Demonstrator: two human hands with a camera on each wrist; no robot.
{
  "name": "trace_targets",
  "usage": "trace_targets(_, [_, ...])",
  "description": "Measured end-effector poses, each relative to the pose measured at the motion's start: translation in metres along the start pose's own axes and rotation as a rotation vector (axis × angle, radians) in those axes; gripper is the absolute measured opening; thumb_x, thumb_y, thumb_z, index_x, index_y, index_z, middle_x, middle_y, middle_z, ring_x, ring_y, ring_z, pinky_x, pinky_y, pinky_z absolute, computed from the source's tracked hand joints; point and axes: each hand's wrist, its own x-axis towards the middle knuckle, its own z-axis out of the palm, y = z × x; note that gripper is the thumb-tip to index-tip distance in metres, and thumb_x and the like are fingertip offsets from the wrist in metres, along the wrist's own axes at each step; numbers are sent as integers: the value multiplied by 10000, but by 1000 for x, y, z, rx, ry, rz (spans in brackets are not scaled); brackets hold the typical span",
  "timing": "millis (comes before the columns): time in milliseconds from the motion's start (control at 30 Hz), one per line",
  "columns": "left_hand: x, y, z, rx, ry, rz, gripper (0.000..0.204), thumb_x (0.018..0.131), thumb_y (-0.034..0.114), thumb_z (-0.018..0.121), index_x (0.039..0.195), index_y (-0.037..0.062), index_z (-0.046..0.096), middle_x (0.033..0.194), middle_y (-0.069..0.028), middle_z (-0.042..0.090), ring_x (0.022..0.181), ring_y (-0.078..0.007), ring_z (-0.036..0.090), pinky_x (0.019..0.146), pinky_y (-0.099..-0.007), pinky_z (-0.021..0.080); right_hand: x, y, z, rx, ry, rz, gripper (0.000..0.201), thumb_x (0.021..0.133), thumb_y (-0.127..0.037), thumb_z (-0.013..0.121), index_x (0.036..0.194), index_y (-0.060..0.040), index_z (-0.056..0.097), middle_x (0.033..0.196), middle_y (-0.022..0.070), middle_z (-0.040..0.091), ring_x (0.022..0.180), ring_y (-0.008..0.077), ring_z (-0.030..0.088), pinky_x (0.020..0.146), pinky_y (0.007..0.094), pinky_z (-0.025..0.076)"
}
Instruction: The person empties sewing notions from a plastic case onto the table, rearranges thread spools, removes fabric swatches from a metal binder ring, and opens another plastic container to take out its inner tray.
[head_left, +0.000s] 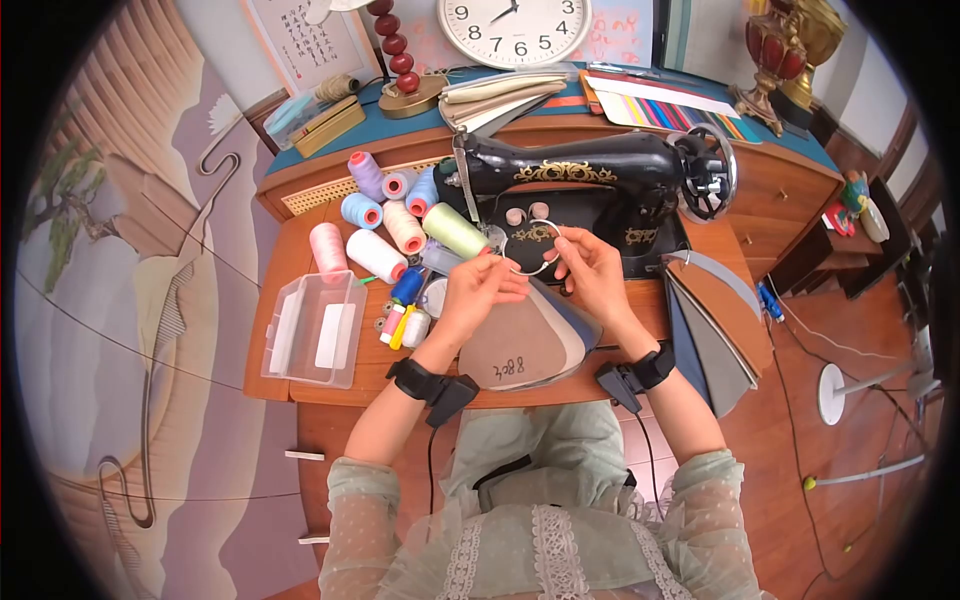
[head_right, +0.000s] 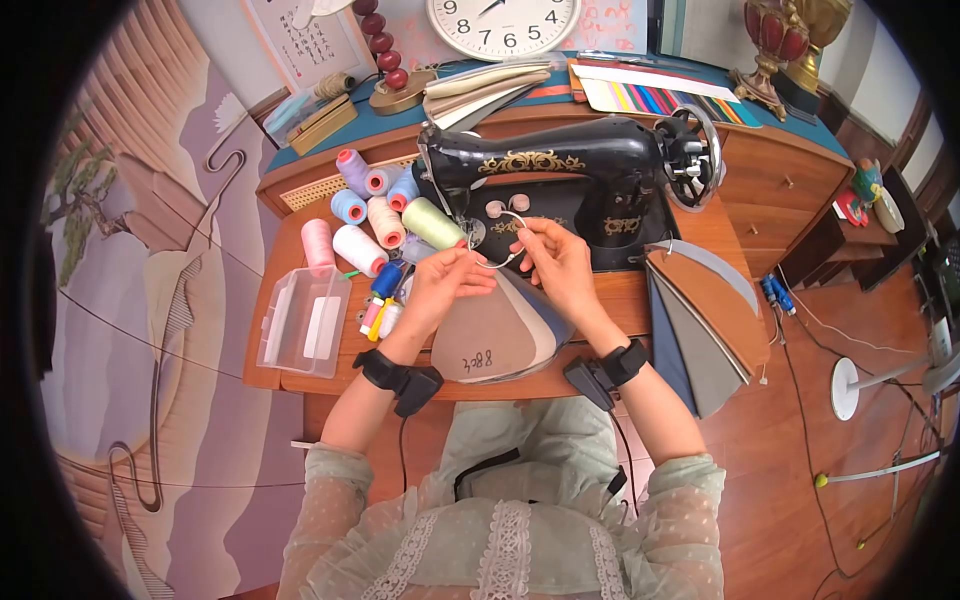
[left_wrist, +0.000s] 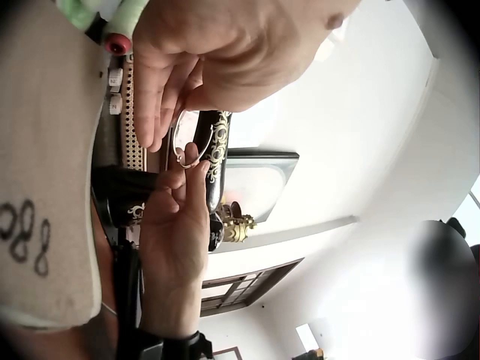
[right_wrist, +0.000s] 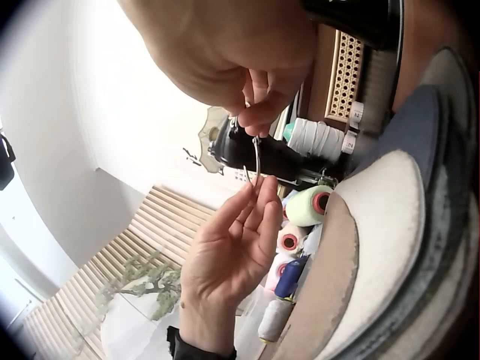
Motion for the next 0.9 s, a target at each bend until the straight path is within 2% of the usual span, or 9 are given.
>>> trace_targets(167, [-2,-1,7,190,-12,134,218,940,138,489,933,-63,573,825,-139,640,724,-167,650,652,-263,557,-2,0,6,-93,73,-44,216,916,-144,550,1060,-8,636,686,15,618,509,24,504,409,165,390])
trace_targets(533, [-2,0,6,177,-73,77,208,943,125,466,926,-58,565,815,-127,624,728,-187,657,644,-269,562,-8,-7,6,-306,23,-21,185,899,-104,550,990,20,652,600,24,605,498,44,543,434,200,435])
trace_targets(600, [2,3,7,206,-109,63,214,950,130,450,937,-52,560,840,-127,616,750,-193,656,671,-276,564,-9,-8,1,-355,-14,-14,184,880,-98,555,991,12,652,626,94,635,513,151,606,490,278,487])
trace_targets(633, [5,4,6,228,-135,39,213,946,126,454,940,-56,565,830,-125,614,744,-192,656,659,-274,564,-9,-10,-5,-358,-6,-15,184,880,-98,555,991,12,652,626,94,635,513,151,606,490,278,487])
trace_targets(700, [13,3,4,249,-167,17,212,941,121,458,942,-59,570,821,-124,612,739,-191,656,646,-273,564,-11,-25,-22,-982,-1,-401,186,848,-106,572,986,-15,657,704,170,647,620,292,640,607,372,515])
trace_targets(733, [18,1,2,262,-139,1,211,929,117,477,932,-66,582,792,-127,621,705,-189,657,615,-273,562,-16,-42,-34,-1115,-24,-326,191,805,-116,609,975,-47,663,773,195,639,732,358,623,694,430,500])
trace_targets(800, [26,-4,-3,268,-118,-20,210,917,113,497,921,-73,594,763,-129,630,671,-186,657,584,-273,559,-23,-68,-68,-1300,-23,-376,193,763,-120,658,947,-63,665,782,166,650,751,325,633,676,414,501])
trace_targets(867, [34,-5,-7,355,-72,-24,219,912,105,499,948,-86,600,738,-123,631,650,-164,651,565,-264,550,-27,-88,-99,-1438,40,-318,194,749,-153,681,910,-49,656,746,157,646,742,326,632,654,419,493])
trace_targets(900, [38,-6,-7,350,-78,-23,219,912,105,499,948,-86,600,738,-123,631,650,-164,651,565,-264,550,-28,-94,-118,-1446,9,-206,312,756,-234,680,1007,-52,649,802,205,646,787,348,623,687,414,491])
